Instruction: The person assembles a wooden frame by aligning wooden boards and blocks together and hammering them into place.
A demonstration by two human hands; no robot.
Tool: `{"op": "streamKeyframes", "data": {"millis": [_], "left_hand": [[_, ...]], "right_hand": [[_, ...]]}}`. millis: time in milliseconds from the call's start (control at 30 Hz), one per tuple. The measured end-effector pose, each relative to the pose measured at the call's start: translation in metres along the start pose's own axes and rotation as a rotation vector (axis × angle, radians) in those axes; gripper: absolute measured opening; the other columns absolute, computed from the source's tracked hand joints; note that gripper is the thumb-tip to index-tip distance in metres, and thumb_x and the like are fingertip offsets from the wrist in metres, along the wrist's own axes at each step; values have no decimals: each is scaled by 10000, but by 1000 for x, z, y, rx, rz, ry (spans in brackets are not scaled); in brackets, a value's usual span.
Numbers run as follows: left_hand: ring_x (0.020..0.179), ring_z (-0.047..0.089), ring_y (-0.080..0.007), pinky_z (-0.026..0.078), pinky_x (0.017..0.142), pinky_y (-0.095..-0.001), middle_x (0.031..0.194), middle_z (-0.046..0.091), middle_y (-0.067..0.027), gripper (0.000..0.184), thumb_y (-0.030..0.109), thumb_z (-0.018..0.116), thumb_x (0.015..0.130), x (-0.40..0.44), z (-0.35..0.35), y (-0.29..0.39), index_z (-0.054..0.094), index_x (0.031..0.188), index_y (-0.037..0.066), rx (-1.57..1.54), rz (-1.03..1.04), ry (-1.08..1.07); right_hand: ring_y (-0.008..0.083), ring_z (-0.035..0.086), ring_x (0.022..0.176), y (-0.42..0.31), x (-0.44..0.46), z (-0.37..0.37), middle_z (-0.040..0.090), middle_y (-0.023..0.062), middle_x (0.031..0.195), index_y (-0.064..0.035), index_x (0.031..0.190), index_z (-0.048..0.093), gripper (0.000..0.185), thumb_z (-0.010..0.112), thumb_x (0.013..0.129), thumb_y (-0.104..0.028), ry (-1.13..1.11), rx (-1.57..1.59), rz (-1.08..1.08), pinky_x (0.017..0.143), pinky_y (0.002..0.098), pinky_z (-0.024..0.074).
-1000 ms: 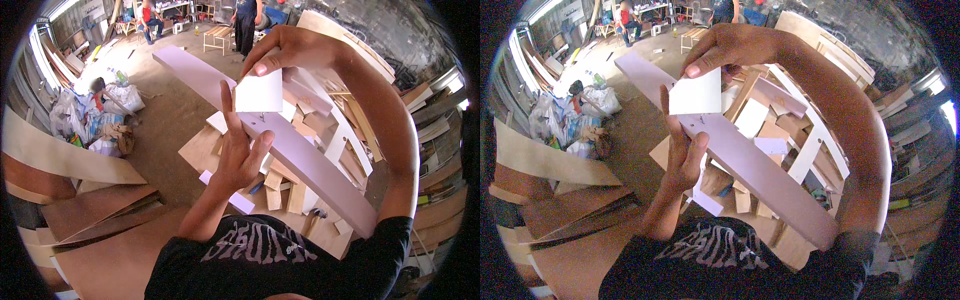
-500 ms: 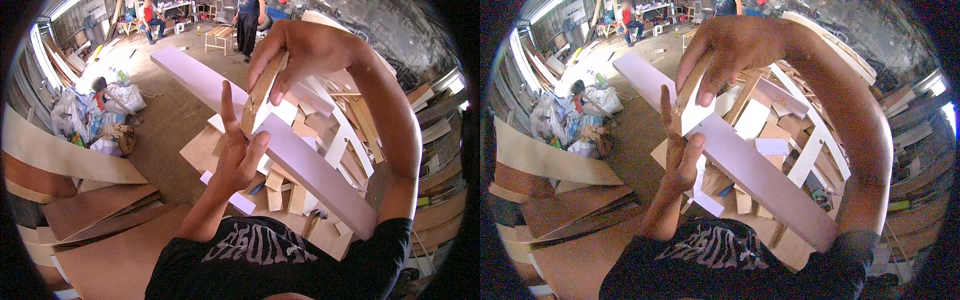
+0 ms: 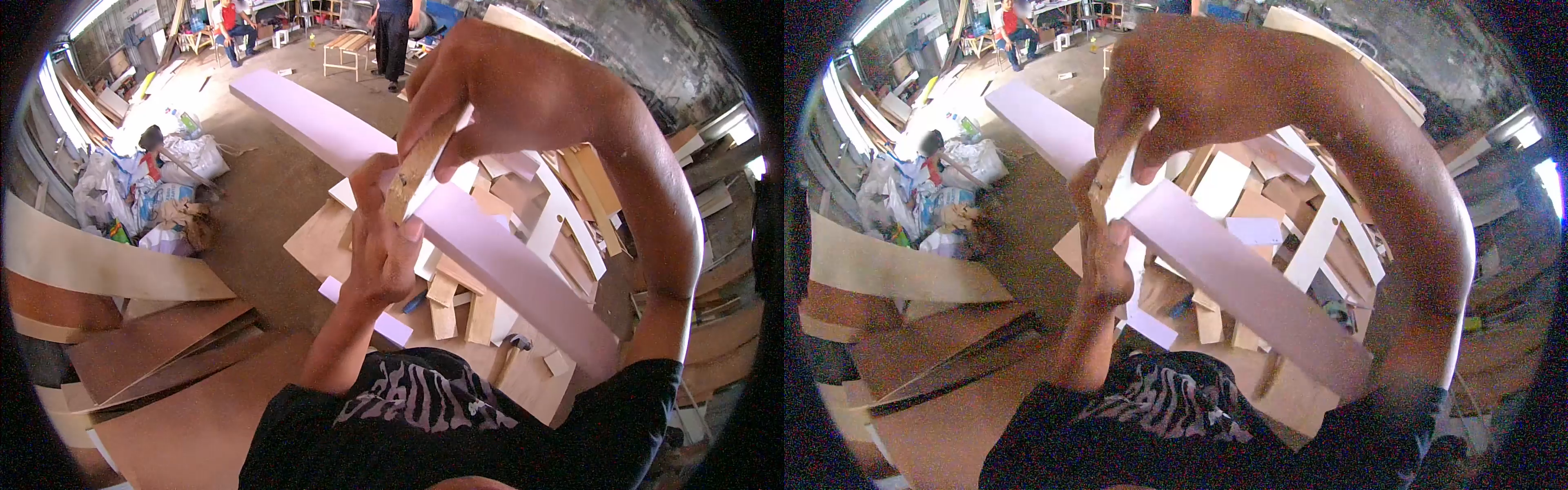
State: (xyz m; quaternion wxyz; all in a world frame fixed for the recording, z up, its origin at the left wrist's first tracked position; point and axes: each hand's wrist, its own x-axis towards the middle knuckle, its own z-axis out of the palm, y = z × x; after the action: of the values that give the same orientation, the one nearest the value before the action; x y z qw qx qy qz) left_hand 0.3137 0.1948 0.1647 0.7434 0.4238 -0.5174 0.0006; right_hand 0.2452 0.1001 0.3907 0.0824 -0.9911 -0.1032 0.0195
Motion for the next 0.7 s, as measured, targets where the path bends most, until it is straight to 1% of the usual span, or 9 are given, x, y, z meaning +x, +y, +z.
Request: {"op": "streamKeyframes", "data": {"millis": [167, 267, 300, 333, 400, 467, 500, 667, 700], "left_hand": [[1026, 576, -319, 458, 888, -441, 1131, 534, -259, 650, 419, 475, 960, 4, 3, 3, 253, 1373, -30, 10, 13, 15], [1014, 581, -296, 469, 864, -423, 1111, 549, -244, 639, 449, 440, 976, 2, 6, 5, 278, 1368, -28, 36, -19, -19], [1012, 582, -285, 468, 868, -411, 1108, 555, -235, 629, 463, 406, 986, 1, 9, 1, 295, 1365, -28, -119, -69, 21], [1026, 577, -274, 463, 880, -401, 1121, 553, -229, 633, 485, 373, 993, 0, 9, -2, 308, 1361, -26, -155, -72, 16], [1052, 567, -250, 454, 904, -380, 1147, 549, -217, 653, 530, 308, 1007, 0, 8, -8, 336, 1354, -22, -227, -78, 7], [1326, 417, -257, 295, 1130, -425, 1404, 419, -150, 817, 695, 297, 967, -5, 5, -10, 287, 1463, 46, -183, -229, 16], [1129, 519, -239, 419, 952, -378, 1237, 491, -193, 715, 610, 276, 1007, 0, 9, -6, 348, 1361, -7, -175, -141, 82], [1152, 497, -235, 394, 989, -378, 1220, 474, -154, 711, 614, 272, 1012, -3, 3, -17, 362, 1355, -3, -140, -124, 98], [1237, 462, -237, 355, 1056, -397, 1310, 459, -130, 721, 634, 340, 991, -5, 2, -23, 329, 1411, 48, -175, -164, 100]], "right_hand": [[224, 712, 812, 1, -5, 0, 731, 120, 894, -22, 1011, 762, 345, 839, 675, -10, 2, -37, -10, 732, 329, 576], [233, 707, 800, 7, -7, -1, 737, 117, 921, -30, 1020, 762, 352, 841, 676, -33, -4, -50, -45, 736, 336, 569], [243, 705, 800, 8, -9, -1, 741, 116, 939, -38, 1022, 764, 352, 842, 679, -57, -16, -66, -54, 743, 342, 562], [243, 705, 800, 9, -10, 0, 741, 116, 939, -38, 1022, 764, 352, 842, 679, -57, -6, -66, -50, 743, 342, 562], [263, 703, 814, 10, -12, 2, 745, 112, 951, -69, 1029, 773, 346, 833, 690, -106, 100, -343, -173, 762, 359, 544], [267, 703, 823, 10, -12, 3, 745, 113, 940, -83, 1033, 776, 338, 823, 699, -113, 123, -313, -157, 767, 365, 538], [272, 703, 832, 10, -12, 4, 745, 113, 928, -97, 1037, 780, 331, 814, 708, -121, 136, -283, -149, 772, 371, 532], [266, 703, 818, 6, -15, 6, 742, 119, 896, -100, 1039, 781, 327, 803, 713, -93, 125, -113, -26, 760, 374, 531], [266, 703, 815, 6, -15, 6, 740, 121, 887, -96, 1035, 780, 314, 801, 722, -98, 105, -114, -10, 757, 375, 531]]}}
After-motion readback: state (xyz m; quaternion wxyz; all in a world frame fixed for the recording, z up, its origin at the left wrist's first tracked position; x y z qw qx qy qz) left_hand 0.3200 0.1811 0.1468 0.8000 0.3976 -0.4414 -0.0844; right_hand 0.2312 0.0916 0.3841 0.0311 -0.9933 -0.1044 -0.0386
